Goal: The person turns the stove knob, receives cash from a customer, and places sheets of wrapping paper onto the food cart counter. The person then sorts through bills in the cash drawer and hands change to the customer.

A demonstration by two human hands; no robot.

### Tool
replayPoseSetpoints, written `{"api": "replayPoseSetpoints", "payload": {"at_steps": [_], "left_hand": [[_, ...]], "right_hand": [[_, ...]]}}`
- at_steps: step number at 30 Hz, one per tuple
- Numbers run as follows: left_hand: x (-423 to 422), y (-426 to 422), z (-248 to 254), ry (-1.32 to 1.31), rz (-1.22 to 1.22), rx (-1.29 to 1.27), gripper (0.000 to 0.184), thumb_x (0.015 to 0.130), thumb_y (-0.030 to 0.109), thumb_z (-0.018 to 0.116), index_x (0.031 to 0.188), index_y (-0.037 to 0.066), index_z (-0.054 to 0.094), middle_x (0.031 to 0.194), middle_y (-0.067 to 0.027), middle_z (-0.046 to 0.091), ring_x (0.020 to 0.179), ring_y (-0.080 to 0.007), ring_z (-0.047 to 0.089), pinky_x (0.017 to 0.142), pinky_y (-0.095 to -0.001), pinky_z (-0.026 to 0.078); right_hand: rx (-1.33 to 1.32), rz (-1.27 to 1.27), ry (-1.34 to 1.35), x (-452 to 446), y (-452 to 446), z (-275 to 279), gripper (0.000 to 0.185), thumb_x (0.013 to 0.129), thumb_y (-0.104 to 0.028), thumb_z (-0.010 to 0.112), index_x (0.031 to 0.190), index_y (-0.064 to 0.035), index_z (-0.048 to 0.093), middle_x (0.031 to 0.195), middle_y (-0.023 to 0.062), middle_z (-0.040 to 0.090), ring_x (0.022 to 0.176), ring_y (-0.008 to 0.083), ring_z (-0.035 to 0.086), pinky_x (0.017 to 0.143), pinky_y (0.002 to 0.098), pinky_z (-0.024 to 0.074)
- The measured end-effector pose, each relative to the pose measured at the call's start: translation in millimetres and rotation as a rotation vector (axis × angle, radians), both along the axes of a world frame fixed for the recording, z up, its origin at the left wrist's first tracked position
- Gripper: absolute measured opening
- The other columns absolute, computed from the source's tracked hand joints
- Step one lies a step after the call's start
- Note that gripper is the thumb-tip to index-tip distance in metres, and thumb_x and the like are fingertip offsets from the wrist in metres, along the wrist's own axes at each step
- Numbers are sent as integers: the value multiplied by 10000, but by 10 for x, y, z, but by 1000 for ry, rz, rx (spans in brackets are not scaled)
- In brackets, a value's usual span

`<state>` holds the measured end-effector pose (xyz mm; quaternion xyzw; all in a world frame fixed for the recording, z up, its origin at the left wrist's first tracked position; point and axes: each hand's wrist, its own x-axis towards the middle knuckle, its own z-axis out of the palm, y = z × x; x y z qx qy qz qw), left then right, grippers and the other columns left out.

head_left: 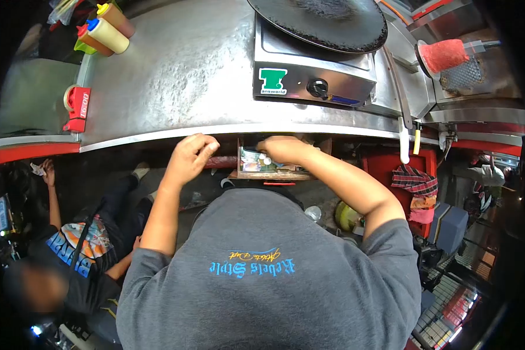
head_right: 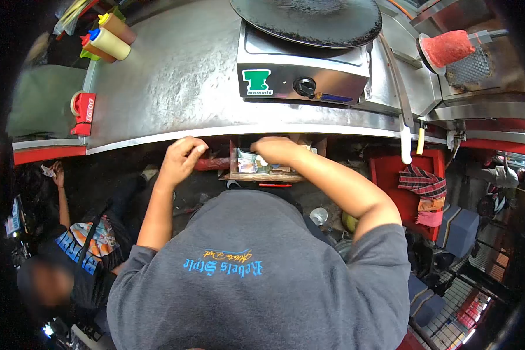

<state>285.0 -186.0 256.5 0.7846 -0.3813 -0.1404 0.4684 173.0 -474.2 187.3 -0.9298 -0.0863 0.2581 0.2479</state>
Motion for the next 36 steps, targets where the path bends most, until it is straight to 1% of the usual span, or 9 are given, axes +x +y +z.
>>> {"api": "replayPoseSetpoints", "payload": {"at_steps": [3,13,16,20,24,28,32,33,36], "left_hand": [[-100,-41,24,15,-43,61,138,962,128,673,958,-8,694,889,-122,698,825,-253,669,766,-344,532],[-324,-223,-8,98,-62,51,156,969,157,664,989,4,688,863,-130,644,768,-284,635,705,-365,523],[-359,-314,-4,209,-82,99,166,994,174,657,1022,16,696,876,-78,633,751,-191,610,678,-323,502],[-381,-476,-188,207,-187,101,196,998,181,651,1127,36,683,1002,-101,644,886,-189,658,765,-310,545],[-411,-754,-205,-20,-318,101,388,939,207,695,1287,54,619,1290,-157,634,1081,-340,669,999,-431,515],[-438,-1007,-258,-102,-460,363,425,896,252,714,1271,71,630,1240,-189,676,1115,-385,650,1047,-460,469],[-451,-1077,-469,-100,-409,287,281,914,207,672,1153,59,677,1067,-174,699,1029,-364,666,964,-463,505],[-444,-1085,-446,-74,-408,259,272,918,200,664,1147,52,678,1057,-174,694,1026,-365,665,950,-460,511],[-410,-1044,-444,-22,-409,187,257,931,183,645,1137,32,674,1049,-177,680,1024,-366,661,920,-449,527]], "right_hand": [[-82,61,365,380,361,-92,287,895,-174,581,1067,1,731,1042,241,725,1012,384,708,862,486,541],[64,-51,216,193,442,-598,359,982,-211,472,1247,-55,658,1207,223,693,1150,383,662,939,492,521],[76,-73,255,204,372,-418,330,955,-218,531,1226,-91,673,1181,203,702,1131,386,661,916,491,517],[17,10,111,73,209,-157,260,911,-154,582,1135,-117,709,1151,156,699,1086,363,674,879,489,532],[135,16,-101,-209,-71,280,176,887,-147,643,1032,-88,721,1051,156,686,1019,365,676,840,484,537],[338,-197,-163,-419,-236,602,208,875,-174,681,1022,-32,724,1019,187,702,995,374,676,880,469,537],[-369,-244,-155,-530,-545,7,265,844,-153,717,1050,12,737,952,183,752,892,422,726,805,474,588],[-486,-250,228,-389,-512,-1,291,894,-170,668,1103,21,736,1118,185,740,1007,414,715,864,503,574],[-600,-375,122,-366,-496,-330,323,946,-173,591,1196,-15,721,1331,181,663,1190,382,657,945,517,547]]}}
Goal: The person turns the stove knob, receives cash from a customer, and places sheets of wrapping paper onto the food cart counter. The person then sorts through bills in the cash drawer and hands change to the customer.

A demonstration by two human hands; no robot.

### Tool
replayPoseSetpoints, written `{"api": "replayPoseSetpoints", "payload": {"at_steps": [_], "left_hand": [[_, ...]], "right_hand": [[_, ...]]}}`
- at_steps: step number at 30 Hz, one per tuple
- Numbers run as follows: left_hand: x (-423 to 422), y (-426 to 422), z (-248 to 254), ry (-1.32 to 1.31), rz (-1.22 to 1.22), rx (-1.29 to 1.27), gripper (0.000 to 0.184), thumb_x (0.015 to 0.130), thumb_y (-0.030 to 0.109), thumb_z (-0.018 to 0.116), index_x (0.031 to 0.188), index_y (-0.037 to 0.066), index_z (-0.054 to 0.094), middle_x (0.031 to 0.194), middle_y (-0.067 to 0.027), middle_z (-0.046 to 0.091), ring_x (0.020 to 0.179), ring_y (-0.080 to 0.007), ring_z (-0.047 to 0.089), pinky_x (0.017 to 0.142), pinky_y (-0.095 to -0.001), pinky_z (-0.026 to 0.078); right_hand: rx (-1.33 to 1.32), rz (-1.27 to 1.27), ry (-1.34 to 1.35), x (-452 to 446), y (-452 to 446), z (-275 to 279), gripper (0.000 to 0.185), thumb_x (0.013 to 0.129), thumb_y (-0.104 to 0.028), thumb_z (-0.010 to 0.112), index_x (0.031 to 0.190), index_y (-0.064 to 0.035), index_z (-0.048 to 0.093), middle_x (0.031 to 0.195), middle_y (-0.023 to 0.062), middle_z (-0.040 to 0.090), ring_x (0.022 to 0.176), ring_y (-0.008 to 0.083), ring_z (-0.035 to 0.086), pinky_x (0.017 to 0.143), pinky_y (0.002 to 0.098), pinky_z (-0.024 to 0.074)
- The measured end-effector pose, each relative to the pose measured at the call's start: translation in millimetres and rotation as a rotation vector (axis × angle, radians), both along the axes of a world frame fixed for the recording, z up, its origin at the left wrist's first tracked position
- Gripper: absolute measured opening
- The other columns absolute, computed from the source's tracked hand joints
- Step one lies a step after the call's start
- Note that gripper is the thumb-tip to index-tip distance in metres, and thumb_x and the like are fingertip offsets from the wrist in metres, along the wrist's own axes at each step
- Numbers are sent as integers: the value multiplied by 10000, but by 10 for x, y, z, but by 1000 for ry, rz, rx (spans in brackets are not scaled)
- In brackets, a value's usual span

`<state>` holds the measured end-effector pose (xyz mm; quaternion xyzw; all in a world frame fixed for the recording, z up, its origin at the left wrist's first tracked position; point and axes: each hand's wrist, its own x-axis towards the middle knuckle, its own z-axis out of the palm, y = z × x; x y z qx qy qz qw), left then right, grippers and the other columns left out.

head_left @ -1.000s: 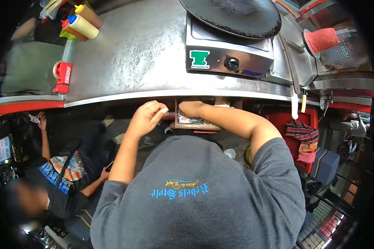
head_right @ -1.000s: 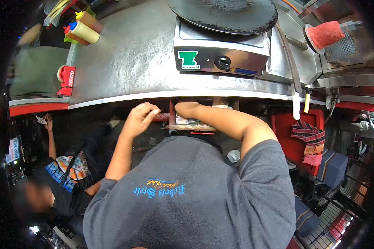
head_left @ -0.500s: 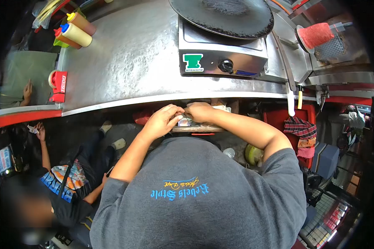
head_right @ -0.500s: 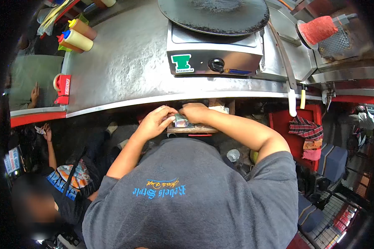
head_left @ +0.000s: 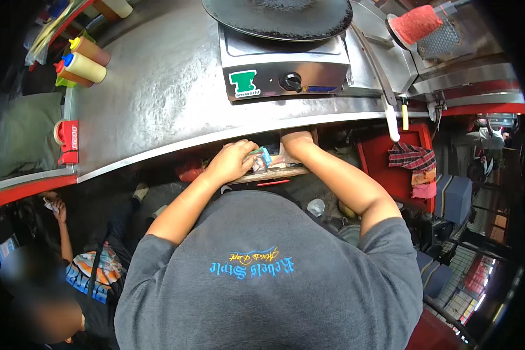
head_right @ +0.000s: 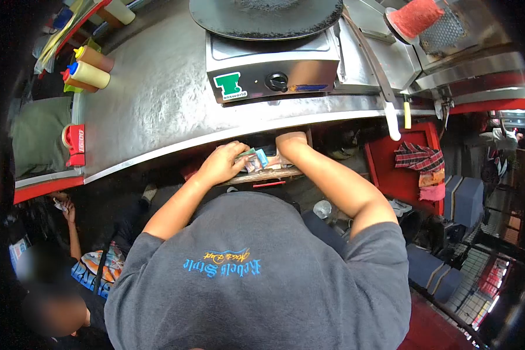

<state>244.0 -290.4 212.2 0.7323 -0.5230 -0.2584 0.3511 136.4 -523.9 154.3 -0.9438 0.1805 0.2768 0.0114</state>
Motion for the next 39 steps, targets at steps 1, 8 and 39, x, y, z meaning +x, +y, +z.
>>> {"api": "replayPoseSetpoints", "payload": {"at_steps": [1,8,39], "left_hand": [[10,22,-64,2,-2,-19,260,934,179,641,1140,25,670,1061,-179,676,1029,-365,660,917,-446,530],[9,153,89,112,47,-100,248,944,165,637,1136,8,645,1069,-166,648,1023,-342,653,910,-417,523],[242,803,819,669,534,-409,568,936,43,727,1413,14,421,1174,-122,646,1059,-151,648,900,-310,551]], "right_hand": [[-209,67,-172,45,-82,-221,355,982,-173,522,1261,-34,693,1464,175,569,1325,354,574,1000,511,522],[150,-2,-64,-121,-138,83,305,920,-91,574,1184,13,683,1128,221,722,1045,385,705,894,472,562],[1665,-633,-749,609,1294,1583,458,921,47,697,1313,-59,485,987,66,689,895,100,652,782,234,536]]}}
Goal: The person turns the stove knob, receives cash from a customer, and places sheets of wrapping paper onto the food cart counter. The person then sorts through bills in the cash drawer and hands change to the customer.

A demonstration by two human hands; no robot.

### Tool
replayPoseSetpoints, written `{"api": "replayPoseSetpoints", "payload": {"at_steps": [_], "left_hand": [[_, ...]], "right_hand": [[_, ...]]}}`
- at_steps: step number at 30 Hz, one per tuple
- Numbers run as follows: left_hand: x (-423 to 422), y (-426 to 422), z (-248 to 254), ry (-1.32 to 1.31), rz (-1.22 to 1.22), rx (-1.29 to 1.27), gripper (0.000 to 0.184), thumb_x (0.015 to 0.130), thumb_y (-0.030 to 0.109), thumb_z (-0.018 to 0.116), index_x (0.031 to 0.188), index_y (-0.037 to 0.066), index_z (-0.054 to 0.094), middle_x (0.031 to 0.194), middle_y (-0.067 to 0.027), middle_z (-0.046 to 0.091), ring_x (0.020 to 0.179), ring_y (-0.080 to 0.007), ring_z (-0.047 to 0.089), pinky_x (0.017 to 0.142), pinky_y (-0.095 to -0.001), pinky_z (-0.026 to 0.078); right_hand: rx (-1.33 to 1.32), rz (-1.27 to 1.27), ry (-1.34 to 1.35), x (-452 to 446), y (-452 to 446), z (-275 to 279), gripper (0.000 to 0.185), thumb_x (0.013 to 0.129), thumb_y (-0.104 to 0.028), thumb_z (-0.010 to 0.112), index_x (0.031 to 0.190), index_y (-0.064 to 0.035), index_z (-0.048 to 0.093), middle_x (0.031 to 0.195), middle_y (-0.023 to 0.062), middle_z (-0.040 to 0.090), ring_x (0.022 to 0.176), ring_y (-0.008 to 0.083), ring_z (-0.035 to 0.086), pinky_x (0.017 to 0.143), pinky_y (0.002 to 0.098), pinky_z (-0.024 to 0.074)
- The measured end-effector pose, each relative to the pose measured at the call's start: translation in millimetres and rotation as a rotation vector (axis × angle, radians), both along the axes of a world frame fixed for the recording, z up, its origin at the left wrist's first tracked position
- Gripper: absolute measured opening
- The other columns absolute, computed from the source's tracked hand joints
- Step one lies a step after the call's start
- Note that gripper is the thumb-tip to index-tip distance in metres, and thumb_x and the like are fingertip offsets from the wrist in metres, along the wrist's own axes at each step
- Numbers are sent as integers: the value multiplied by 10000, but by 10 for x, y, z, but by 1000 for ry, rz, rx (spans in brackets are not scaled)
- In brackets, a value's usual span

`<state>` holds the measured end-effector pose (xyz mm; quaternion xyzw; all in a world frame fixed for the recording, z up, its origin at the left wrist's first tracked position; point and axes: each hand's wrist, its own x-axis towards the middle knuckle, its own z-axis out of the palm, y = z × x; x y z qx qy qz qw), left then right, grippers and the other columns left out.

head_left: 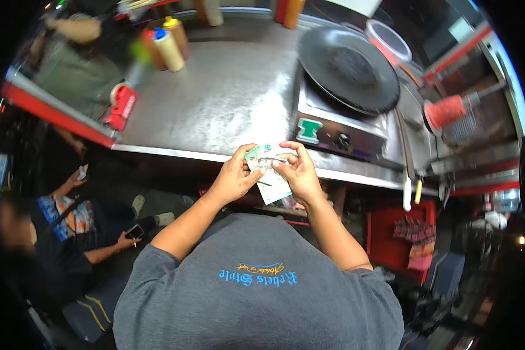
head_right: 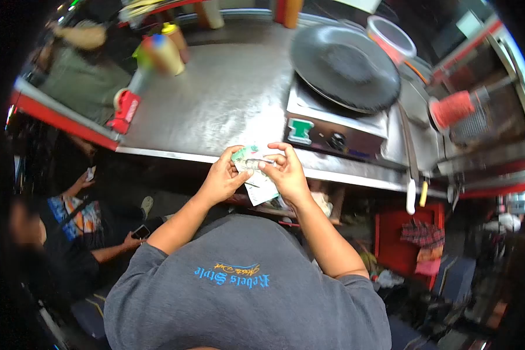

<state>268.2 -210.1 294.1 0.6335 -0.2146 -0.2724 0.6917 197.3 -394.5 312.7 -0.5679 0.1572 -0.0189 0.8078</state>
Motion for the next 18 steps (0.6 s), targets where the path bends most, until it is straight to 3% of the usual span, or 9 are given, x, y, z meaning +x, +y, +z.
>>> {"api": "replayPoseSetpoints", "payload": {"at_steps": [1,5,6,9,12,14,15,17,18], "left_hand": [[53,116,-3,22,88,-45,581,929,28,729,1418,13,414,1176,-130,646,1074,-159,650,906,-313,553],[147,645,186,41,268,-250,733,927,-30,703,1508,38,262,1191,-160,640,1136,-177,632,949,-334,556],[82,790,107,14,348,-296,685,993,103,673,1515,71,230,1162,-148,649,1087,-188,648,940,-329,536],[-106,1207,388,203,561,-318,572,1061,244,578,1505,76,258,1186,-126,642,1080,-207,654,935,-348,525],[-469,1500,249,108,389,-290,468,1096,335,484,1454,59,361,1190,-130,655,1106,-227,652,991,-375,500],[-837,1406,66,49,253,-286,414,1101,339,464,1386,39,481,1217,-131,641,1179,-230,610,1055,-388,460],[-938,1363,79,-242,152,-64,403,1108,326,452,1364,24,524,1293,-118,605,1281,-228,534,1117,-397,404],[-1176,1219,122,17,-166,-94,485,1113,322,436,1495,23,457,1517,-129,486,1454,-228,391,1199,-365,305],[-1188,1214,94,62,-127,-83,501,1116,328,424,1516,26,431,1546,-133,458,1465,-228,380,1203,-365,303]], "right_hand": [[138,25,10,109,106,32,482,909,57,707,1322,-51,483,1003,78,691,909,108,658,800,238,539],[121,210,79,663,485,-8,249,929,17,705,1164,2,623,1038,98,705,898,137,685,760,268,578],[185,226,-27,816,639,12,216,952,-3,684,1162,1,629,1026,100,712,880,144,696,725,286,590],[367,334,-64,1458,1189,208,249,974,2,645,1219,-10,602,1026,114,712,900,165,704,738,308,596],[264,514,-128,1849,1853,212,442,963,27,641,1365,-53,478,1085,128,696,849,155,682,707,298,573],[199,532,-123,1988,2334,28,575,918,18,708,1347,-84,339,976,97,645,769,134,631,623,277,509],[180,514,-116,2049,2568,-21,605,901,12,733,1315,-90,305,929,82,621,750,127,614,599,270,486],[63,558,-165,2100,2921,-46,639,883,-3,764,1258,-114,258,895,65,578,726,123,588,569,260,457],[147,480,-207,2053,3126,-49,483,885,-19,773,1156,-92,380,834,33,585,646,87,539,525,237,408]]}}
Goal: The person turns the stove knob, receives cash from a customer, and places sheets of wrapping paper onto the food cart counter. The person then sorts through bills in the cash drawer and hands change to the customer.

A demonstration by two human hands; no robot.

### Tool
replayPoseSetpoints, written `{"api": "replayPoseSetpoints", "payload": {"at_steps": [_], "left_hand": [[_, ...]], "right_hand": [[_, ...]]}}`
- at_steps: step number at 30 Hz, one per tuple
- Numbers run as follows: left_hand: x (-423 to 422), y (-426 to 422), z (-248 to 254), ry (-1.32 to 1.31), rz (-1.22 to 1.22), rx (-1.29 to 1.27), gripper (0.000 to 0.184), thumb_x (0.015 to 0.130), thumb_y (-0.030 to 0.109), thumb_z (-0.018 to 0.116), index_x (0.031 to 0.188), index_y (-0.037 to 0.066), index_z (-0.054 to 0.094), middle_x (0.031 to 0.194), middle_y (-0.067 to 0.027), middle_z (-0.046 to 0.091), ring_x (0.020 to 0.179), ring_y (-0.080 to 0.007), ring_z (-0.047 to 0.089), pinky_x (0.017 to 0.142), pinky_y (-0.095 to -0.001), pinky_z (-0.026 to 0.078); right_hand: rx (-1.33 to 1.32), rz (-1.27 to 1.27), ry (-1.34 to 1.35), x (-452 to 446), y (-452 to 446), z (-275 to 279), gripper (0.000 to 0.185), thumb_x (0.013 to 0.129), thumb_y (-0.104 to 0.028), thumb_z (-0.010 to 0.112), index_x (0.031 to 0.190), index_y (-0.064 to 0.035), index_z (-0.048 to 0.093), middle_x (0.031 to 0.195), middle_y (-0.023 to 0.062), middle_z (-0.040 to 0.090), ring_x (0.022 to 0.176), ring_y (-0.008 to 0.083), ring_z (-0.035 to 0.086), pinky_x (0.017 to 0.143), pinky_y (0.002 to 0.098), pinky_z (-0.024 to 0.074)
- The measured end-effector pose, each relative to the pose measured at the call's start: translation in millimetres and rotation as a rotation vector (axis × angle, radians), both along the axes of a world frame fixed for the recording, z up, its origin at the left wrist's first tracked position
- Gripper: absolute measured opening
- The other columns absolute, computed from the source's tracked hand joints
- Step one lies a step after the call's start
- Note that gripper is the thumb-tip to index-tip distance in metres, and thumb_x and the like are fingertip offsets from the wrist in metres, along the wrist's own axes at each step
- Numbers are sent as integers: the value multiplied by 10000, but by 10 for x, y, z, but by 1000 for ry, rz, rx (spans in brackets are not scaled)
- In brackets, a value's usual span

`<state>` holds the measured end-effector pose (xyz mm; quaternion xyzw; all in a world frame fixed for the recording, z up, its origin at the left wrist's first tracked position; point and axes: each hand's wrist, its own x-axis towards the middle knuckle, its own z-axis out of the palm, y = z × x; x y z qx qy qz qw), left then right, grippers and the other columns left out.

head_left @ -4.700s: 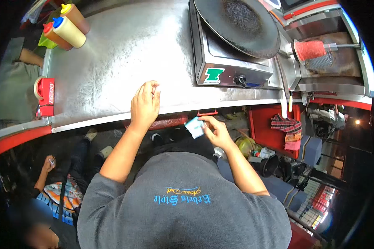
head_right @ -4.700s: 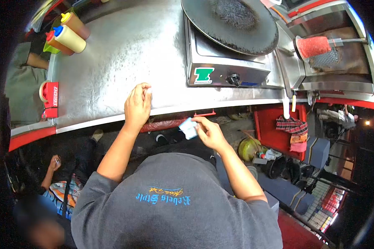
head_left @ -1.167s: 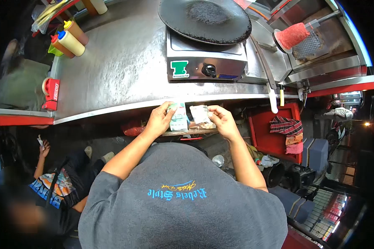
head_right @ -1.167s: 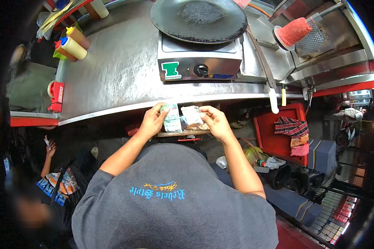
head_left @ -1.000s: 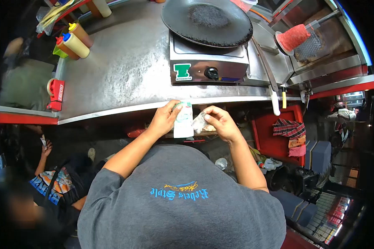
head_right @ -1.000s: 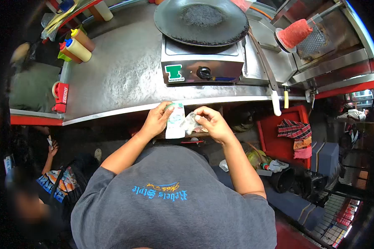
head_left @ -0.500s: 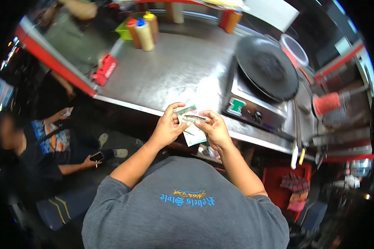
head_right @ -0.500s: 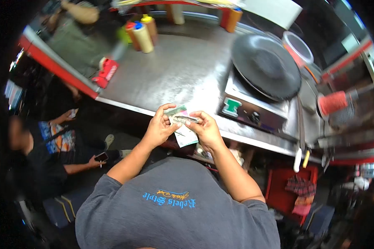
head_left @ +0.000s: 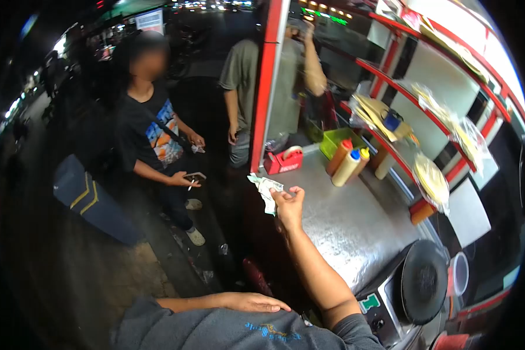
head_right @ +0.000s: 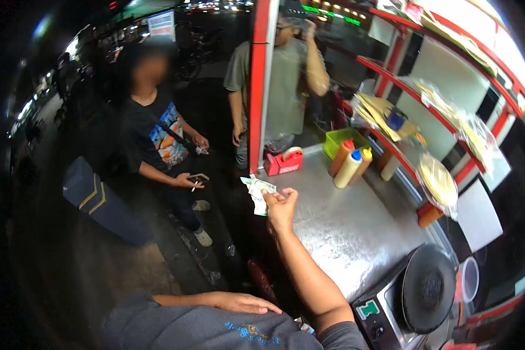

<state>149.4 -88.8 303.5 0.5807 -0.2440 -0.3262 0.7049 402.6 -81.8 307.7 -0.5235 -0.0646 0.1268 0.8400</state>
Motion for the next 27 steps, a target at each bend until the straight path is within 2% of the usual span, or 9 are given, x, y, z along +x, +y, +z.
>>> {"api": "replayPoseSetpoints", "payload": {"at_steps": [3,4,7,8,16,19,22,27], "left_hand": [[-32,-84,-79,16,52,5,528,1121,350,399,1538,26,400,1572,-141,436,1463,-238,391,1203,-371,310],[-45,-79,-77,6,53,3,534,1122,358,392,1538,25,397,1569,-142,440,1456,-243,401,1201,-374,315],[6,-36,-137,-81,-29,90,557,1118,392,387,1540,29,394,1552,-149,463,1447,-254,418,1195,-375,325],[27,-2,-125,-94,-33,97,562,1116,402,388,1537,31,398,1547,-154,470,1444,-259,424,1192,-376,331],[162,237,-153,-192,-52,181,598,1100,463,397,1522,41,421,1504,-185,515,1394,-309,494,1165,-406,386],[261,262,-203,-180,-63,200,605,1094,472,412,1517,39,427,1489,-182,532,1378,-313,512,1154,-406,398],[355,324,-166,-204,-76,224,606,1090,475,425,1508,37,437,1476,-185,544,1364,-315,525,1141,-405,408],[583,417,-155,-267,-165,251,614,1081,486,440,1493,30,455,1450,-205,562,1341,-343,540,1125,-415,422]], "right_hand": [[-169,141,-212,-14,144,20,313,884,-48,787,954,-84,485,732,-20,564,581,56,504,498,221,380],[-199,101,-234,-55,183,48,238,896,-75,783,805,-77,563,669,-59,551,552,30,489,484,211,369],[-126,160,-211,-2,333,166,126,915,-87,763,871,-51,652,699,-52,588,564,25,487,488,208,365],[-145,160,-221,52,372,150,74,923,-87,755,938,-32,709,734,-50,623,570,19,488,489,205,363],[-176,121,-146,149,481,117,131,926,-54,742,1039,10,729,855,-10,679,685,51,559,596,208,432],[-238,137,-121,247,441,2,161,929,-37,732,1080,18,724,879,-1,683,715,55,573,627,207,449],[-154,97,-125,259,494,-15,178,934,-31,721,1106,17,725,871,-2,673,720,60,578,633,214,463],[-266,161,-157,405,695,-16,234,938,-28,712,1166,25,717,892,17,685,743,74,593,668,236,497]]}}
